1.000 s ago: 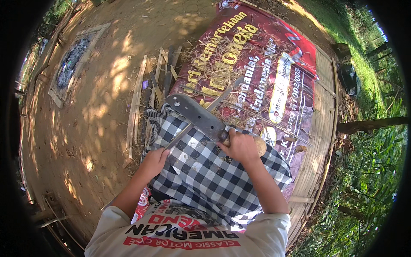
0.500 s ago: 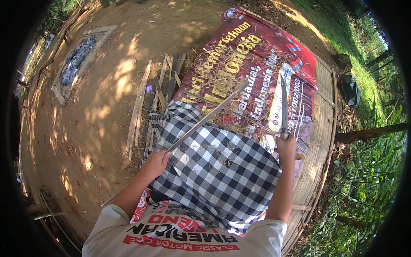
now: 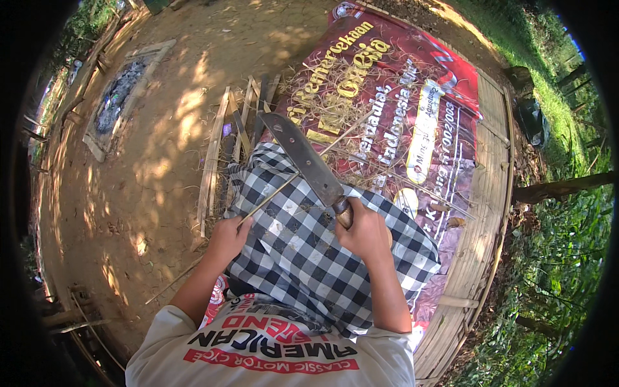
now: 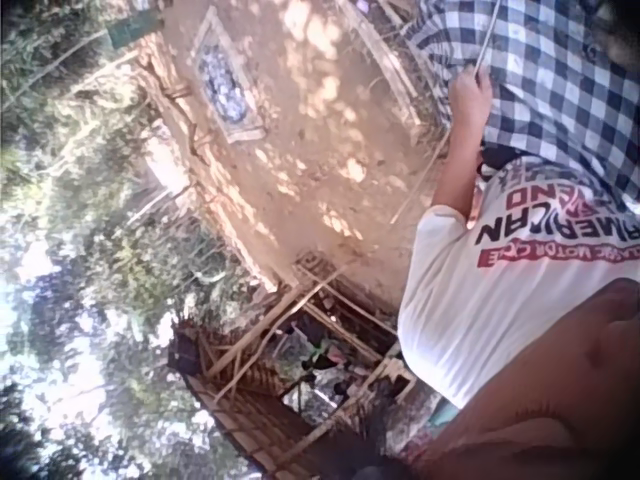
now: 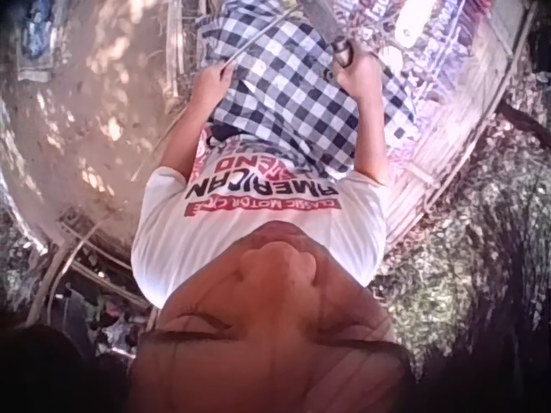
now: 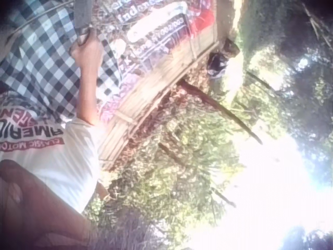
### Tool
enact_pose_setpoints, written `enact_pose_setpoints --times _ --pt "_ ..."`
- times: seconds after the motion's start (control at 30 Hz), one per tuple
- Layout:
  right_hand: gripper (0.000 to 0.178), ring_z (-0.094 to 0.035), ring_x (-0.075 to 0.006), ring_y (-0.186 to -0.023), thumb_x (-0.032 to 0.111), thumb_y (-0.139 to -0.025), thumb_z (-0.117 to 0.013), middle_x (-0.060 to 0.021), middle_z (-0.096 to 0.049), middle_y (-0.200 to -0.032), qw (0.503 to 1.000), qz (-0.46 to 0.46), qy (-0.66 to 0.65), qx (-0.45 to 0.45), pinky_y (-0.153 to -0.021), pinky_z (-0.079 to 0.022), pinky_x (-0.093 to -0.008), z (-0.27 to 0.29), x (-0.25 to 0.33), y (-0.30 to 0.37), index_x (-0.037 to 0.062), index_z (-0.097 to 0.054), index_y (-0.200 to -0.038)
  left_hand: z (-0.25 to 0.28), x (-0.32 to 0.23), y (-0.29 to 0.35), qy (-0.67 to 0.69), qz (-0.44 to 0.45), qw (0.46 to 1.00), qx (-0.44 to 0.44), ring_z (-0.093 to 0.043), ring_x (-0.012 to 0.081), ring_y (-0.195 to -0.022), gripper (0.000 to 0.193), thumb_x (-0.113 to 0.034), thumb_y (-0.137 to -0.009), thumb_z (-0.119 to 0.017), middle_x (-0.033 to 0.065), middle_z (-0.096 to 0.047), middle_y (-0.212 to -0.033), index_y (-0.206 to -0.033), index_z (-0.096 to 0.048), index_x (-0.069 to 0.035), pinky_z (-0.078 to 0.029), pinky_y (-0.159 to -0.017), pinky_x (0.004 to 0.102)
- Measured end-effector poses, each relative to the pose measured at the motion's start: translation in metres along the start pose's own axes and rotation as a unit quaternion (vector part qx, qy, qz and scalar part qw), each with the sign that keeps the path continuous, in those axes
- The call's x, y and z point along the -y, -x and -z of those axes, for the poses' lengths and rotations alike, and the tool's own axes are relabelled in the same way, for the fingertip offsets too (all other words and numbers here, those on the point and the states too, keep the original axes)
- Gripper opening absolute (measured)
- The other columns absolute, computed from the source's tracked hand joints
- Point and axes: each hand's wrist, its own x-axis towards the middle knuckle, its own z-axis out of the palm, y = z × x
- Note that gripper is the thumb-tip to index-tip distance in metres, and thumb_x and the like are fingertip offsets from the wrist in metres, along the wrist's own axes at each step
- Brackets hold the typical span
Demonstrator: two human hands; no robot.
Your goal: The person shaves a long bamboo stick using a large knife, repeatedly scraping the blade along the length of the wood to remove the outer layer and thin the material.
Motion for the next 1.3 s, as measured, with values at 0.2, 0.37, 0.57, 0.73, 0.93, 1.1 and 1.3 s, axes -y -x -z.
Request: enact_pose_setpoints --times 0.2,0.37,0.57,0.73,0.93,1.1,1.3 --pt "0.047 -0.067 -0.0371 -0.066 0.036 -0.077 -0.076 -0.0197 -0.067 -0.073 0.99 0.072 0.038 0.116 -0.059 -0.054 -0.043 -0.055 0.034 0.013 0.0018 -0.06 -0.105 -0.013 0.005 0.0 -0.046 0.003 0.999 0.005 -0.062 0.0441 -0.065 0.047 -0.036 -0.099 -0.047 0.025 -0.062 -0.067 -0.079 -0.063 0.003 -0.049 -0.061 0.0511" --pt "0.056 -0.065 -0.0309 -0.058 0.051 -0.08 -0.071 -0.0169 -0.065 -0.071 0.976 0.167 0.086 0.11 -0.05 -0.051 -0.0385 -0.074 0.051 0.007 0.0008 -0.062 -0.103 -0.015 0.007 -0.001 -0.068 -0.015 0.997 0.016 -0.064 0.0426 -0.065 0.032 -0.024 -0.095 -0.05 0.0245 -0.063 -0.068 -0.083 -0.064 0.002 -0.052 -0.062 0.0509" --pt "0.05 -0.064 -0.0268 -0.054 0.049 -0.082 -0.069 -0.0113 -0.064 -0.07 0.964 0.217 0.128 0.084 -0.048 -0.05 -0.0359 -0.085 0.037 -0.002 0.0015 -0.062 -0.098 -0.022 0.011 0.001 -0.076 -0.005 0.997 0.017 -0.064 0.041 -0.063 0.03 -0.024 -0.095 -0.052 0.0232 -0.063 -0.065 -0.084 -0.064 0.001 -0.052 -0.06 0.0498" --pt "0.045 -0.064 -0.0255 -0.053 0.049 -0.081 -0.069 -0.0108 -0.062 -0.065 0.959 0.22 0.159 0.078 -0.048 -0.051 -0.0363 -0.077 0.019 -0.012 0.0051 -0.06 -0.087 -0.018 0.007 0.001 -0.064 -0.004 0.998 0.002 -0.063 0.0402 -0.059 0.037 -0.029 -0.099 -0.049 0.0219 -0.062 -0.062 -0.08 -0.062 0.0 -0.051 -0.056 0.0483" --pt "0.044 -0.063 -0.0267 -0.055 0.048 -0.081 -0.07 -0.0109 -0.06 -0.062 0.96 0.191 0.186 0.083 -0.049 -0.051 -0.0374 -0.058 0.0 -0.019 0.0055 -0.059 -0.085 -0.014 0.007 0.0 -0.055 -0.009 0.998 0.004 -0.062 0.04 -0.057 0.038 -0.031 -0.1 -0.048 0.0211 -0.06 -0.06 -0.079 -0.06 -0.001 -0.049 -0.054 0.0485" --pt "0.047 -0.062 -0.0288 -0.052 0.051 -0.081 -0.068 -0.0117 -0.061 -0.063 0.962 0.158 0.21 0.072 -0.049 -0.051 -0.0393 -0.046 -0.022 -0.021 0.0052 -0.059 -0.085 -0.013 0.006 -0.001 -0.057 -0.015 0.998 0.001 -0.061 0.0396 -0.056 0.038 -0.031 -0.1 -0.049 0.0207 -0.06 -0.059 -0.077 -0.059 -0.002 -0.049 -0.053 0.048" --pt "0.045 -0.062 -0.0306 -0.052 0.05 -0.081 -0.068 -0.0126 -0.061 -0.062 0.963 0.167 0.2 0.063 -0.049 -0.051 -0.0408 -0.036 -0.027 -0.022 0.0051 -0.059 -0.084 -0.01 0.004 -0.001 -0.062 -0.024 0.998 -0.006 -0.061 0.0391 -0.054 0.039 -0.031 -0.099 -0.05 0.0201 -0.059 -0.058 -0.076 -0.059 -0.002 -0.049 -0.052 0.0476"
